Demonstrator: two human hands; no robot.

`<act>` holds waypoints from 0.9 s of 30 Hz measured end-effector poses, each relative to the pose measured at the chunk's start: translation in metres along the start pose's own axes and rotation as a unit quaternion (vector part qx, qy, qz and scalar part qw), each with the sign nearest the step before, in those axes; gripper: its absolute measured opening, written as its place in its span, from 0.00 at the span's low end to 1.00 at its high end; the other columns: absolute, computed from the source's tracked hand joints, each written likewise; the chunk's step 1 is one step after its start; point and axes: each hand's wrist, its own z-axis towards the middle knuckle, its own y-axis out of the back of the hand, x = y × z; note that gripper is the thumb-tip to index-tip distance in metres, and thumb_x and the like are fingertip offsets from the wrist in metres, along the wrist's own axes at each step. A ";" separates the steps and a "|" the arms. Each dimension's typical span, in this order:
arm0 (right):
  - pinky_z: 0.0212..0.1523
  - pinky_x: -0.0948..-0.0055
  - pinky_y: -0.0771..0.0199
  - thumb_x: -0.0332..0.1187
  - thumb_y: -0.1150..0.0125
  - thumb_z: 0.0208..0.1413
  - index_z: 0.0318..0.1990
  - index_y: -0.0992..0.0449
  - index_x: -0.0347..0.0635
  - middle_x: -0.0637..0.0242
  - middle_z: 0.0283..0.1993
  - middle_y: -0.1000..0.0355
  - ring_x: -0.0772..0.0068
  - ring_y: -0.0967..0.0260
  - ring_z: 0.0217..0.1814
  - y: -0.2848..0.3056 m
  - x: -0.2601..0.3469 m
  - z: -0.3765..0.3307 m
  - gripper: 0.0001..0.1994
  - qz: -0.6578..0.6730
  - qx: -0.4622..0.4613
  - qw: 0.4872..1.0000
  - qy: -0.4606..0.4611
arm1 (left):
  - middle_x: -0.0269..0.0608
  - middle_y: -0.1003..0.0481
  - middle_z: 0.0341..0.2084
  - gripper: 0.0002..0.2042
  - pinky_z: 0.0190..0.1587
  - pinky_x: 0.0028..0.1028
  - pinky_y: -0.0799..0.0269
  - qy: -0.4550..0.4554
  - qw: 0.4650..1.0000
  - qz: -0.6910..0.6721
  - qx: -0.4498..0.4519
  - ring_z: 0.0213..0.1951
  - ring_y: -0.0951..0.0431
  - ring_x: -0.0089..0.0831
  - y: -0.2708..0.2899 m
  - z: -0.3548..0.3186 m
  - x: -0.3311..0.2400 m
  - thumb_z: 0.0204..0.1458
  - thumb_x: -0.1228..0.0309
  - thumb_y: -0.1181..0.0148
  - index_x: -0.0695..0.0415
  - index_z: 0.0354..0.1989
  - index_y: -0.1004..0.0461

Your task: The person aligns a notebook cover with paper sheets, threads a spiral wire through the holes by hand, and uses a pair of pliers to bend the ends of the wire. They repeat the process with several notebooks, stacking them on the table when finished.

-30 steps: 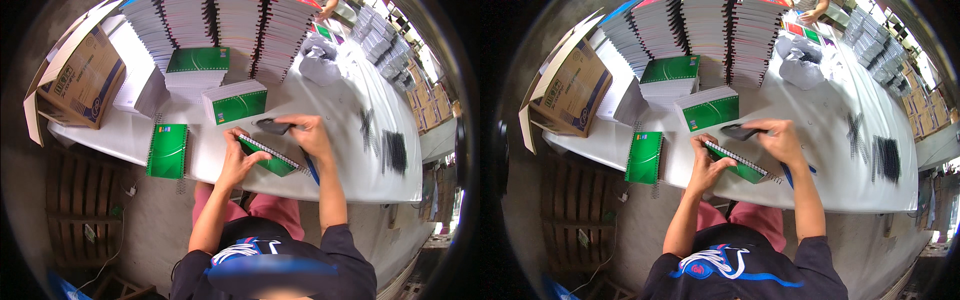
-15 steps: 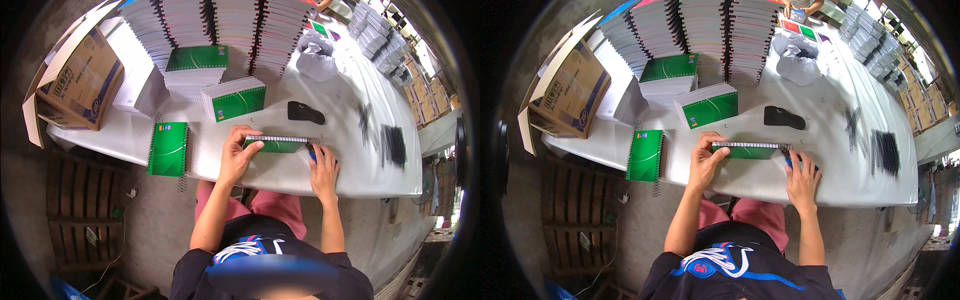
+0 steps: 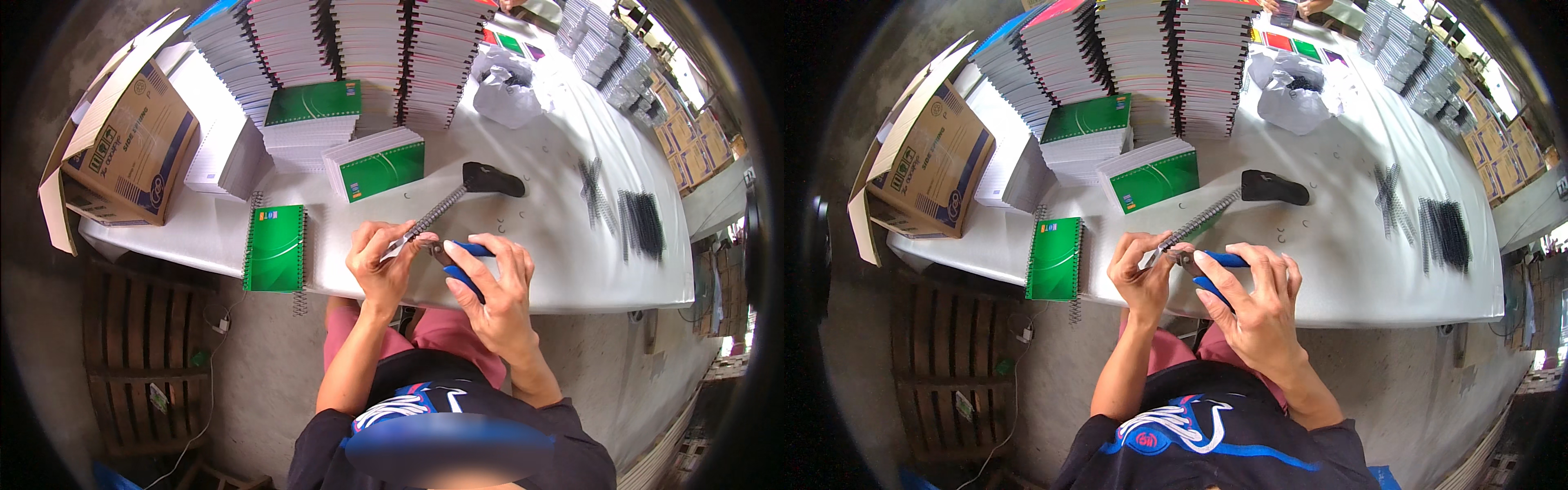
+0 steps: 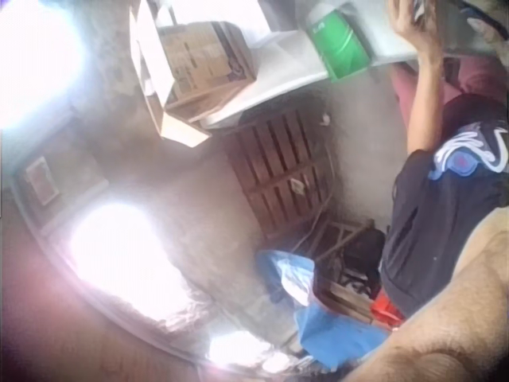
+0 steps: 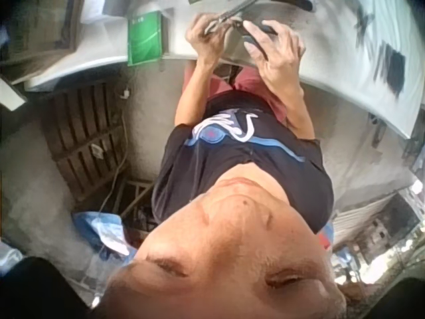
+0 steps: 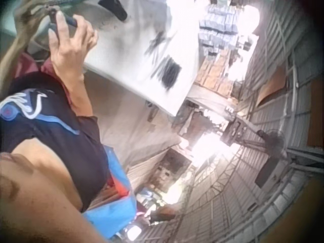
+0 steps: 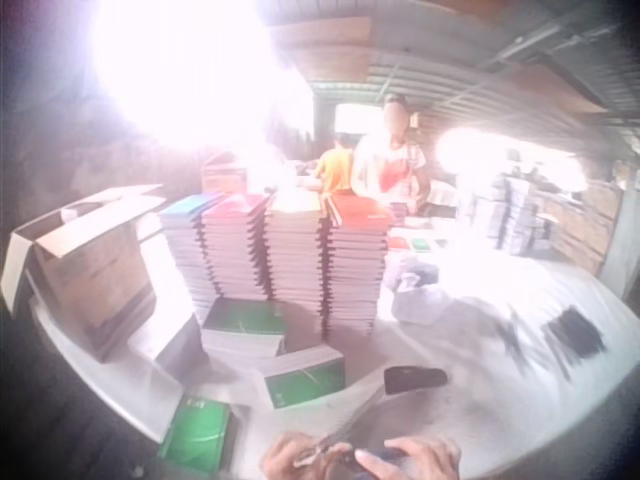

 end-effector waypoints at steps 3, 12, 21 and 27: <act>0.58 0.55 0.51 0.42 0.40 0.52 0.53 0.26 0.58 0.63 0.51 0.36 0.60 0.40 0.54 -0.002 0.003 0.001 0.19 -0.007 0.004 1.000 -0.006 | 0.32 0.27 0.21 0.14 0.32 0.26 0.38 -0.054 0.997 0.052 -0.006 0.25 0.30 0.27 0.004 -0.001 0.002 0.31 0.72 0.26 0.55 0.30 0.20; 0.54 0.59 0.47 0.42 0.42 0.54 0.53 0.26 0.55 0.62 0.48 0.34 0.60 0.38 0.51 -0.002 -0.002 0.002 0.18 0.038 0.005 0.999 -0.002 | 0.35 0.27 0.22 0.14 0.28 0.22 0.37 -0.139 0.986 0.095 -0.001 0.26 0.28 0.26 0.006 0.004 -0.005 0.30 0.80 0.27 0.58 0.29 0.21; 0.46 0.65 0.43 0.40 0.42 0.54 0.53 0.27 0.55 0.64 0.45 0.34 0.62 0.38 0.48 -0.007 -0.001 -0.001 0.18 0.059 0.015 0.998 -0.006 | 0.32 0.27 0.20 0.15 0.31 0.24 0.40 -0.141 0.985 0.094 -0.021 0.23 0.31 0.26 0.004 0.003 -0.007 0.28 0.79 0.26 0.56 0.29 0.21; 0.39 0.69 0.33 0.41 0.47 0.60 0.54 0.29 0.44 0.60 0.38 0.31 0.67 0.32 0.41 -0.005 -0.004 -0.003 0.18 0.450 0.166 0.856 -0.195 | 0.30 0.29 0.19 0.17 0.31 0.25 0.40 -0.220 0.970 0.102 -0.019 0.23 0.31 0.26 0.006 0.004 -0.003 0.26 0.76 0.24 0.55 0.28 0.23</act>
